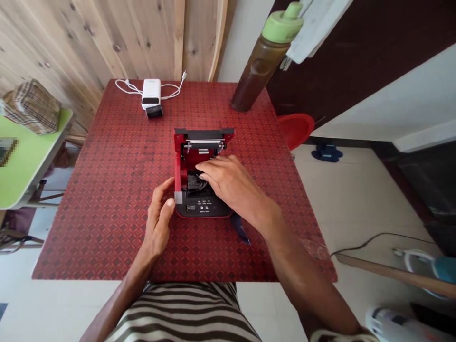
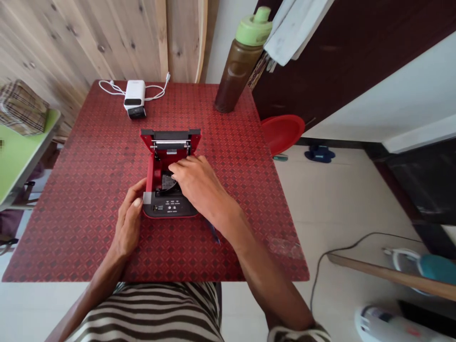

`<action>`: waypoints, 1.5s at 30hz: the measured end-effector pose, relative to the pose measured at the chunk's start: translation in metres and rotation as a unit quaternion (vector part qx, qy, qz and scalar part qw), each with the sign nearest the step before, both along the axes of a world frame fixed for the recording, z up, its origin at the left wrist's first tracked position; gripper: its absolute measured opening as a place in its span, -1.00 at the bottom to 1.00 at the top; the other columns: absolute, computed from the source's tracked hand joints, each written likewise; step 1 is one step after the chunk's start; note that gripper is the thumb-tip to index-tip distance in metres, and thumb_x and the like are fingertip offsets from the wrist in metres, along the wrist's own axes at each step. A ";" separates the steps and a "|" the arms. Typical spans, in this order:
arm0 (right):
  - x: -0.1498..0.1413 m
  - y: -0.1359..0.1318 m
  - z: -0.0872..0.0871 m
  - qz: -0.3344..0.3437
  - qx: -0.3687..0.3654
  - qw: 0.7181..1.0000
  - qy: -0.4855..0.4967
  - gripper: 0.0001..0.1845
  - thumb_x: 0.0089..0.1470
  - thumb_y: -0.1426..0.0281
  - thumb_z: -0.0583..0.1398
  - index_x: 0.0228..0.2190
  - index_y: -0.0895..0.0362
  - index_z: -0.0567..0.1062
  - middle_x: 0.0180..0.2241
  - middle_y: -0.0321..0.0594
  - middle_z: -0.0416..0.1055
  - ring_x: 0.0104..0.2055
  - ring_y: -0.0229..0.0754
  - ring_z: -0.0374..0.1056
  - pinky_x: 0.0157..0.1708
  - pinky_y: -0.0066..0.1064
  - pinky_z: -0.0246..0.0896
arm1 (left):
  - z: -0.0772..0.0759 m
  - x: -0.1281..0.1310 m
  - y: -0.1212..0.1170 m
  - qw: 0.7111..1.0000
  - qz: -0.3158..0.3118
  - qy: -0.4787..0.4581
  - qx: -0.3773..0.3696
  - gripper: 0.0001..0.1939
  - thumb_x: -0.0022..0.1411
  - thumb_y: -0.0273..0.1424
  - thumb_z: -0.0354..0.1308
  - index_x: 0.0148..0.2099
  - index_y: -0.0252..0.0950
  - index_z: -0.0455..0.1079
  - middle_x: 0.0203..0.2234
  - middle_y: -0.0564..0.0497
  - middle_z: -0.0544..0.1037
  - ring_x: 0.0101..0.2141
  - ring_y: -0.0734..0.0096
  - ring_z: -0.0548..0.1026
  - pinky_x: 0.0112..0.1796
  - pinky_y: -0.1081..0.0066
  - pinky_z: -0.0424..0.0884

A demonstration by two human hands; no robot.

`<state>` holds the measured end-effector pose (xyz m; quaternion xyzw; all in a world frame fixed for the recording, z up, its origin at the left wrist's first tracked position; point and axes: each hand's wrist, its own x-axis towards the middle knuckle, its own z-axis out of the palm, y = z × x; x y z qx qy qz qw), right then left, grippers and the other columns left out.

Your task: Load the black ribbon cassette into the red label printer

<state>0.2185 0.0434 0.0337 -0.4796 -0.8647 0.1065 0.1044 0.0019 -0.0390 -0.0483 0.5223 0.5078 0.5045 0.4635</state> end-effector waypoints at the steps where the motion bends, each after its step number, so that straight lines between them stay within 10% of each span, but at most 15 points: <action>1: -0.005 0.006 0.003 0.004 -0.022 0.999 -0.035 -0.77 0.52 0.54 0.26 0.02 0.19 0.74 0.07 0.06 0.78 0.13 0.16 0.68 0.22 0.00 0.42 | -0.001 0.000 -0.001 1.000 0.004 0.010 0.010 -0.41 0.63 0.05 0.15 0.47 -0.15 0.50 0.40 -0.17 0.62 0.39 -0.15 0.55 0.41 -0.17 0.42; 15: -0.032 0.019 0.029 0.029 -0.095 0.981 -0.165 -0.70 0.50 0.58 0.23 0.11 0.27 0.71 0.07 0.15 0.74 0.08 0.10 0.68 0.00 -0.21 0.45 | -0.003 0.000 0.000 0.999 0.008 0.035 0.023 -0.43 0.68 0.04 0.11 0.48 -0.16 0.50 0.38 -0.16 0.64 0.37 -0.08 0.58 0.40 -0.13 0.45; 26: -0.013 -0.012 0.013 -0.003 0.091 0.994 -0.064 -0.80 0.48 0.54 0.23 -0.14 0.16 0.68 -0.18 -0.03 0.72 -0.05 0.05 0.59 -0.12 -0.23 0.45 | 0.000 0.002 0.000 0.999 0.010 0.038 0.025 -0.45 0.68 0.02 0.13 0.46 -0.16 0.51 0.36 -0.16 0.66 0.34 -0.06 0.61 0.36 -0.11 0.51; 32: 0.026 -0.030 0.022 -0.073 0.217 0.962 0.147 -0.90 0.42 0.42 0.36 -0.05 0.08 0.69 -0.13 -0.13 0.75 -0.09 0.01 0.61 -0.03 -0.14 0.54 | 0.001 0.001 0.000 1.000 0.004 0.026 0.016 -0.46 0.68 0.01 0.14 0.46 -0.15 0.50 0.35 -0.14 0.66 0.33 -0.03 0.62 0.35 -0.07 0.52; 35: 0.055 -0.024 0.004 -0.211 0.191 0.916 0.284 -0.75 0.25 0.29 0.48 -0.05 -0.01 0.68 -0.14 -0.24 0.74 -0.19 -0.05 0.61 -0.08 -0.14 0.55 | -0.001 0.000 0.001 1.000 0.006 0.023 0.010 -0.45 0.66 0.03 0.15 0.45 -0.15 0.50 0.34 -0.14 0.67 0.31 -0.04 0.63 0.33 -0.07 0.54; 39: 0.080 0.000 -0.049 -0.423 0.185 0.780 0.423 -0.68 0.16 0.08 0.42 -0.21 -0.01 0.52 -0.28 -0.26 0.62 -0.27 -0.06 0.55 -0.21 -0.17 0.51 | -0.002 0.000 0.001 0.999 0.021 0.030 0.007 -0.42 0.63 0.07 0.17 0.43 -0.16 0.52 0.33 -0.15 0.67 0.31 -0.06 0.61 0.33 -0.07 0.51; 45: 0.068 0.007 -0.093 -0.438 0.075 0.826 0.346 -0.65 0.13 0.08 0.40 -0.22 -0.06 0.41 -0.27 -0.22 0.65 -0.25 0.00 0.58 -0.14 -0.10 0.52 | -0.001 0.002 0.000 0.999 0.023 0.024 -0.003 -0.43 0.63 0.07 0.15 0.43 -0.15 0.52 0.29 -0.16 0.68 0.29 -0.08 0.61 0.19 0.00 0.60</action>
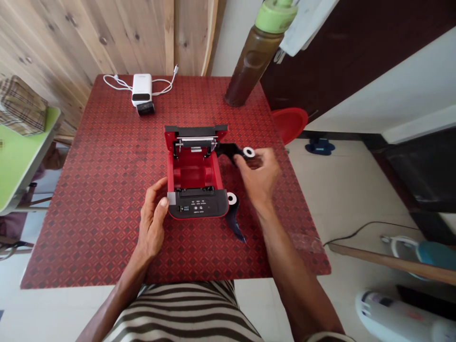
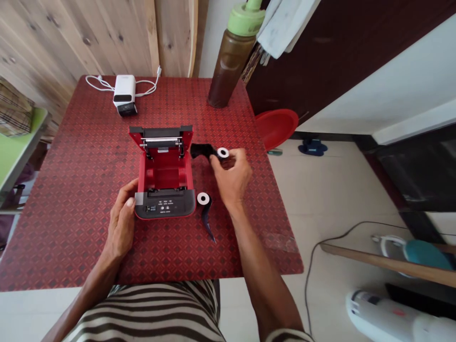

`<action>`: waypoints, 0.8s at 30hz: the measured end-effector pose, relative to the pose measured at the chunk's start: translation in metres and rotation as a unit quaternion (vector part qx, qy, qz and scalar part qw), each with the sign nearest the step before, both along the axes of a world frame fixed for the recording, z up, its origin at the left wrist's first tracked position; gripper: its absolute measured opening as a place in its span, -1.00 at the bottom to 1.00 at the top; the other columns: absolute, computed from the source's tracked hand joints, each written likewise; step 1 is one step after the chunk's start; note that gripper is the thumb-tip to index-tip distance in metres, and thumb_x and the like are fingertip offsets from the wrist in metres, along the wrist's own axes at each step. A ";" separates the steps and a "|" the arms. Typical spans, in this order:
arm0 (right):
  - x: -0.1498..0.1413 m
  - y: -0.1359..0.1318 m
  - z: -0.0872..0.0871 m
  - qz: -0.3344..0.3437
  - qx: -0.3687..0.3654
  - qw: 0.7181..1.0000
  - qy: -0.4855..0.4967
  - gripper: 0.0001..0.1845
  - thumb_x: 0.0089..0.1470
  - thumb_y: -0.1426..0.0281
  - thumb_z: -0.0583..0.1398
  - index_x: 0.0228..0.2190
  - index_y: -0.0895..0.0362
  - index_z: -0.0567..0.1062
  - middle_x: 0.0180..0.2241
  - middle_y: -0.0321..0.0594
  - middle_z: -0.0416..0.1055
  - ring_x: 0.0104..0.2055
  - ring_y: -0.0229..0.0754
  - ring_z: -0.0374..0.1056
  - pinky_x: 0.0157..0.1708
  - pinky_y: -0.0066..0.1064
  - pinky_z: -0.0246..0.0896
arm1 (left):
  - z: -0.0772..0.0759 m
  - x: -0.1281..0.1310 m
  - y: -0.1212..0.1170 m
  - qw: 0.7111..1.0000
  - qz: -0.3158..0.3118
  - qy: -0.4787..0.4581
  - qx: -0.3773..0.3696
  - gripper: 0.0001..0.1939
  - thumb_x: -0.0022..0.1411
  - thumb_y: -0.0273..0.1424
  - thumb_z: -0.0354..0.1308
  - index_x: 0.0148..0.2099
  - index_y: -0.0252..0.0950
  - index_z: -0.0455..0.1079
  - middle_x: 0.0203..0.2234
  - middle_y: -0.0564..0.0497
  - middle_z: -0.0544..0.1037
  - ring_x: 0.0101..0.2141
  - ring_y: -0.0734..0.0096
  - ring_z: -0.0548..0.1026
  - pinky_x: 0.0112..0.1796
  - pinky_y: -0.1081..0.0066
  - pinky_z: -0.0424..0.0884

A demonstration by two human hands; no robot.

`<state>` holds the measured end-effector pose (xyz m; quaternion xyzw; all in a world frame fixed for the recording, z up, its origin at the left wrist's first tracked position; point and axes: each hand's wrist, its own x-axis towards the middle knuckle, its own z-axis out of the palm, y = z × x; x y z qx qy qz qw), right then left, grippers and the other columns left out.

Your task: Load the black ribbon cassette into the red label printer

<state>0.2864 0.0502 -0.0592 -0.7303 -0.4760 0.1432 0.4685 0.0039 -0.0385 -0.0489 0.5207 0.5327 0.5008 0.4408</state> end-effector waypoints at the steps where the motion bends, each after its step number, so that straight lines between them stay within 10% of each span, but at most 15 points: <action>1: -0.004 -0.002 -0.001 0.032 -0.021 0.999 -0.001 -0.63 0.12 0.07 0.41 -0.23 -0.05 0.41 -0.29 -0.24 0.66 -0.26 0.00 0.59 -0.14 -0.11 0.51 | 0.000 0.000 0.000 1.000 -0.001 0.001 0.000 -0.43 0.63 0.07 0.15 0.43 -0.15 0.52 0.29 -0.16 0.68 0.28 -0.07 0.62 0.19 0.00 0.61; 10: -0.010 -0.013 0.006 0.221 -0.073 0.972 0.034 -0.52 0.16 -0.11 0.43 -0.23 0.00 0.51 -0.24 -0.19 0.70 -0.21 -0.01 0.63 -0.12 -0.12 0.53 | -0.001 -0.001 0.000 1.000 -0.002 -0.005 -0.004 -0.41 0.62 0.09 0.16 0.43 -0.16 0.52 0.32 -0.16 0.65 0.30 -0.09 0.59 0.20 0.00 0.59; 24: 0.025 -0.091 0.028 0.257 -0.157 0.950 0.079 -0.70 0.19 0.25 0.38 -0.05 0.01 0.73 -0.15 -0.17 0.77 -0.23 -0.02 0.64 -0.15 -0.11 0.56 | -0.005 -0.003 -0.001 1.000 -0.011 0.001 0.003 -0.44 0.64 0.04 0.14 0.46 -0.12 0.50 0.35 -0.15 0.63 0.30 -0.05 0.59 0.32 -0.04 0.50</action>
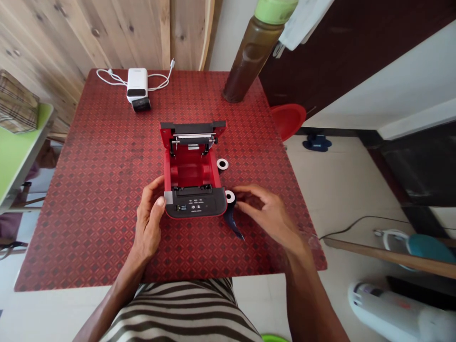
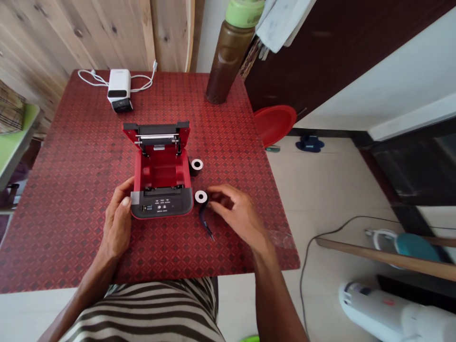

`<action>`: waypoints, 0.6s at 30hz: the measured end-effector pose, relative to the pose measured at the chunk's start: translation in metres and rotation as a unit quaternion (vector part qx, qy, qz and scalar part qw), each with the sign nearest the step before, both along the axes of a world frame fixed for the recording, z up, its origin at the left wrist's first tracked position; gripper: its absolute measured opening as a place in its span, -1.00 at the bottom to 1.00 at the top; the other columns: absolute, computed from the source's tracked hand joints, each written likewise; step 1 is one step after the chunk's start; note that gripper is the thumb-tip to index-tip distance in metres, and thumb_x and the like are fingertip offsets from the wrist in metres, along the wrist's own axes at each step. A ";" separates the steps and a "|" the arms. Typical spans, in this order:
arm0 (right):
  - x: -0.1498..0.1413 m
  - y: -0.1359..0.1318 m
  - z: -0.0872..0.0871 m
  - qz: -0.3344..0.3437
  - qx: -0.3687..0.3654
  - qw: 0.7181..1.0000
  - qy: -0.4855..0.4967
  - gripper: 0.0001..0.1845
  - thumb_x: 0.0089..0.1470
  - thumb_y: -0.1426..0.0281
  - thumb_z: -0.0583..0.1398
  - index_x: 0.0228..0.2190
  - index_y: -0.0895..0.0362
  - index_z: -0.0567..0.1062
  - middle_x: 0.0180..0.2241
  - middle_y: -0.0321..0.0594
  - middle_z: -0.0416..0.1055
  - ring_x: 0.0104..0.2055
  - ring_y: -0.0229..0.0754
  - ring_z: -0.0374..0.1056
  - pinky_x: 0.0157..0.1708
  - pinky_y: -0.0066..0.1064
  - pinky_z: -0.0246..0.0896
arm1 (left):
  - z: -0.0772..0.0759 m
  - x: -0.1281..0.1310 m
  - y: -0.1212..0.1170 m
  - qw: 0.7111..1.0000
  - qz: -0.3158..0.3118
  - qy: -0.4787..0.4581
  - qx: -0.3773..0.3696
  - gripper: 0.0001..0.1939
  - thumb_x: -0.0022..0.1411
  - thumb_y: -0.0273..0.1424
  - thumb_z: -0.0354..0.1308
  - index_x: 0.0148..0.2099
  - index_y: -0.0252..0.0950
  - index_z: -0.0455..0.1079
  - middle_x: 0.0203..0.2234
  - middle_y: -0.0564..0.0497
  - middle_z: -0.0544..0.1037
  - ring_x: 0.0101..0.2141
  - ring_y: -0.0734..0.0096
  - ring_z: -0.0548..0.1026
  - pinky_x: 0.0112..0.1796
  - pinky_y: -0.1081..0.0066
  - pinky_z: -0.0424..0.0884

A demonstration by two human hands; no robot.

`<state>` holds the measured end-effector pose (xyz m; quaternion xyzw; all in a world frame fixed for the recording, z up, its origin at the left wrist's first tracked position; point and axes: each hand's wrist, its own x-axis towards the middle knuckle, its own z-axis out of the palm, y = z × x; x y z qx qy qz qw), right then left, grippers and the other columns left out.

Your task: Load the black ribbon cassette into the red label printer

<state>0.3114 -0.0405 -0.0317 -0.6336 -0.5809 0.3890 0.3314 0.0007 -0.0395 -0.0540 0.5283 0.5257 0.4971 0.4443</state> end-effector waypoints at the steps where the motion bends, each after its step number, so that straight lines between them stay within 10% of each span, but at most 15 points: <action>1: -0.003 -0.006 0.000 0.007 -0.012 1.000 0.009 -0.64 0.17 0.26 0.40 0.00 0.00 0.73 -0.12 -0.18 0.77 -0.24 -0.03 0.64 -0.16 -0.13 0.56 | 0.000 0.000 0.000 1.000 0.000 0.000 0.001 -0.44 0.64 0.04 0.14 0.46 -0.12 0.51 0.34 -0.15 0.64 0.30 -0.05 0.60 0.33 -0.05 0.49; 11: -0.025 -0.007 -0.011 -0.054 0.034 0.997 0.036 -0.72 0.21 0.22 0.39 -0.05 -0.03 0.67 -0.09 -0.17 0.75 -0.08 0.06 0.67 0.02 -0.03 0.59 | 0.004 0.001 0.001 1.000 0.004 -0.009 -0.005 -0.43 0.62 0.05 0.18 0.44 -0.14 0.52 0.35 -0.16 0.65 0.29 -0.06 0.60 0.26 -0.03 0.55; 15: -0.002 -0.011 0.026 -0.069 0.086 0.991 0.075 -0.70 0.30 0.21 0.36 0.05 -0.11 0.66 0.07 -0.14 0.71 0.15 0.16 0.63 0.21 0.07 0.55 | 0.006 0.002 0.000 1.000 0.008 0.005 -0.003 -0.42 0.62 0.08 0.17 0.42 -0.15 0.53 0.29 -0.14 0.70 0.26 -0.06 0.64 0.26 -0.04 0.57; 18: -0.006 0.000 0.065 0.043 0.086 0.995 0.040 -0.62 0.40 0.16 0.30 0.18 -0.14 0.65 0.04 -0.10 0.69 0.08 0.20 0.63 0.10 0.07 0.59 | 0.007 0.002 0.000 1.000 0.010 0.016 -0.001 -0.41 0.62 0.09 0.17 0.43 -0.14 0.52 0.32 -0.14 0.68 0.29 -0.08 0.63 0.31 -0.07 0.54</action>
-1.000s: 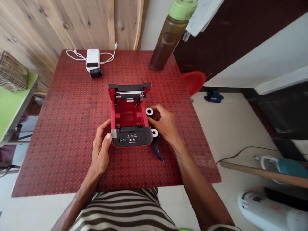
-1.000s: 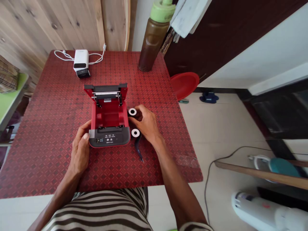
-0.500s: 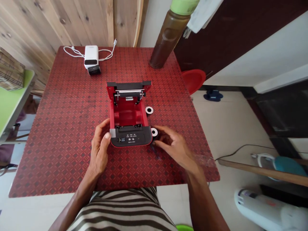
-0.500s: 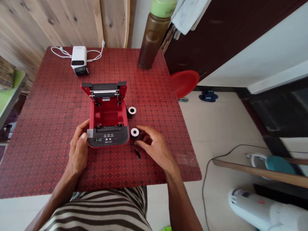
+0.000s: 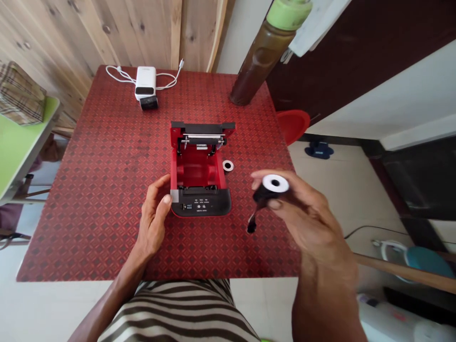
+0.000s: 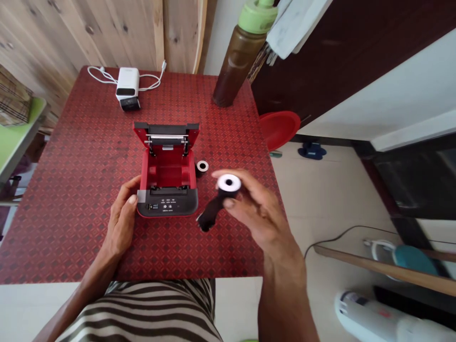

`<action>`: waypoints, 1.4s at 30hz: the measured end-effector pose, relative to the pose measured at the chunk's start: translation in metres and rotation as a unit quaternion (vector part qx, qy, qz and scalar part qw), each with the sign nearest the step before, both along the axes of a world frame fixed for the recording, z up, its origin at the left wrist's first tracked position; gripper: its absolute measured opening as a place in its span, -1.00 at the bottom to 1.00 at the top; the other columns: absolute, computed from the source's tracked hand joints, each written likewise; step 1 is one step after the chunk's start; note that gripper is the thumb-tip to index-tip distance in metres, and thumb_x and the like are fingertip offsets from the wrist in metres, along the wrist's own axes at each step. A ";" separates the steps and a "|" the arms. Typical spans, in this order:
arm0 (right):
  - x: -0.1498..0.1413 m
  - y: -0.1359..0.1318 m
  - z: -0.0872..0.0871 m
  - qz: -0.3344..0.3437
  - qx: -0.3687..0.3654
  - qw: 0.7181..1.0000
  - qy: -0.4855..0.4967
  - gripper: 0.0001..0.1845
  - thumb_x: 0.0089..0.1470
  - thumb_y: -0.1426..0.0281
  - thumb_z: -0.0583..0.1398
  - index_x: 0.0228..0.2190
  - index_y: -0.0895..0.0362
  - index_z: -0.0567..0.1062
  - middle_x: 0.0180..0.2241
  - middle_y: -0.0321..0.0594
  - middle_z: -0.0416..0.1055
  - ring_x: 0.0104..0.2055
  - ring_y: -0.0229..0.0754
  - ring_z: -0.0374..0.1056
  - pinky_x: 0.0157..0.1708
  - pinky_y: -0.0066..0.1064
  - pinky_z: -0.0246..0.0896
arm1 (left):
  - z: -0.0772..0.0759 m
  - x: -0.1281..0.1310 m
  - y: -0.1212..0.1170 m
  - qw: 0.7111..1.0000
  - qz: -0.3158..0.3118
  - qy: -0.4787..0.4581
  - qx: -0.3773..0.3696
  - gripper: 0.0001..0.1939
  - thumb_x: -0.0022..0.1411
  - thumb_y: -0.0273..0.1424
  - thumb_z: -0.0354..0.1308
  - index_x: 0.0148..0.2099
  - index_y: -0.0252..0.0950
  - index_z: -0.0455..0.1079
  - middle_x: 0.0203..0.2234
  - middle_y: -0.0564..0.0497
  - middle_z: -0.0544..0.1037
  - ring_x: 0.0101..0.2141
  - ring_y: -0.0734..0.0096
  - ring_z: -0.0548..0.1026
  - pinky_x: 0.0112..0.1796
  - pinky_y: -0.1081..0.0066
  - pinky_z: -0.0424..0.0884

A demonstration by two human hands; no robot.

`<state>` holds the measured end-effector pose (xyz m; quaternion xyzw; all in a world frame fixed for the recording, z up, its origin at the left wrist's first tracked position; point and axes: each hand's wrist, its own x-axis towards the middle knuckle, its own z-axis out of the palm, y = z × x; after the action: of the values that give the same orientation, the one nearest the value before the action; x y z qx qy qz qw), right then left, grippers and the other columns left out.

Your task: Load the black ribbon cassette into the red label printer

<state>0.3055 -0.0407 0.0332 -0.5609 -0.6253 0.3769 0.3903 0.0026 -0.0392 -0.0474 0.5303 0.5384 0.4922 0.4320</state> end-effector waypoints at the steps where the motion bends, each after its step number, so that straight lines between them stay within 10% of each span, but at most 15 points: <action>1: -0.008 0.007 0.010 0.042 0.004 0.998 -0.043 -0.60 0.42 0.17 0.30 0.23 -0.15 0.63 0.07 -0.11 0.69 0.08 0.18 0.63 0.11 0.06 0.58 | 0.000 0.000 0.000 1.000 -0.001 0.001 -0.002 -0.41 0.62 0.09 0.17 0.43 -0.14 0.52 0.33 -0.15 0.67 0.30 -0.08 0.63 0.33 -0.09 0.53; 10: -0.093 0.071 0.026 0.205 0.050 0.894 -0.394 -0.78 0.45 0.61 0.22 -0.02 0.13 0.61 0.01 0.01 0.69 0.11 0.13 0.56 0.21 -0.03 0.42 | 0.000 -0.003 -0.001 1.000 -0.021 -0.012 -0.010 -0.45 0.65 0.04 0.17 0.45 -0.13 0.50 0.38 -0.16 0.64 0.37 -0.12 0.57 0.41 -0.17 0.43; 22: -0.116 0.095 0.026 0.224 -0.023 0.843 -0.488 -0.75 0.45 0.54 0.26 0.04 0.16 0.71 -0.02 0.08 0.74 0.08 0.16 0.63 0.15 -0.08 0.33 | 0.002 -0.001 -0.002 1.000 -0.018 -0.013 -0.009 -0.44 0.64 0.05 0.17 0.45 -0.14 0.51 0.35 -0.17 0.65 0.33 -0.11 0.60 0.37 -0.13 0.47; 32: -0.120 0.100 0.014 0.220 -0.008 0.856 -0.467 -0.72 0.45 0.59 0.21 -0.02 0.20 0.74 -0.03 0.11 0.75 0.09 0.17 0.63 0.15 -0.08 0.39 | 0.001 -0.001 -0.001 1.000 -0.018 -0.011 -0.007 -0.45 0.64 0.04 0.17 0.45 -0.13 0.51 0.36 -0.14 0.65 0.36 -0.10 0.58 0.40 -0.15 0.44; 42: -0.071 0.070 0.023 0.256 0.077 0.930 -0.252 -0.78 0.58 0.39 0.26 0.05 0.09 0.75 0.08 -0.13 0.79 0.13 0.04 0.66 0.27 -0.03 0.47 | 0.004 -0.001 -0.001 1.000 -0.020 -0.011 -0.006 -0.48 0.66 0.00 0.18 0.45 -0.11 0.51 0.36 -0.11 0.65 0.34 -0.06 0.59 0.37 -0.08 0.47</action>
<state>0.2345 0.0290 0.0563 -0.4265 -0.8525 0.2611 0.1521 0.0013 -0.0405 -0.0434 0.5326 0.5259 0.4863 0.4508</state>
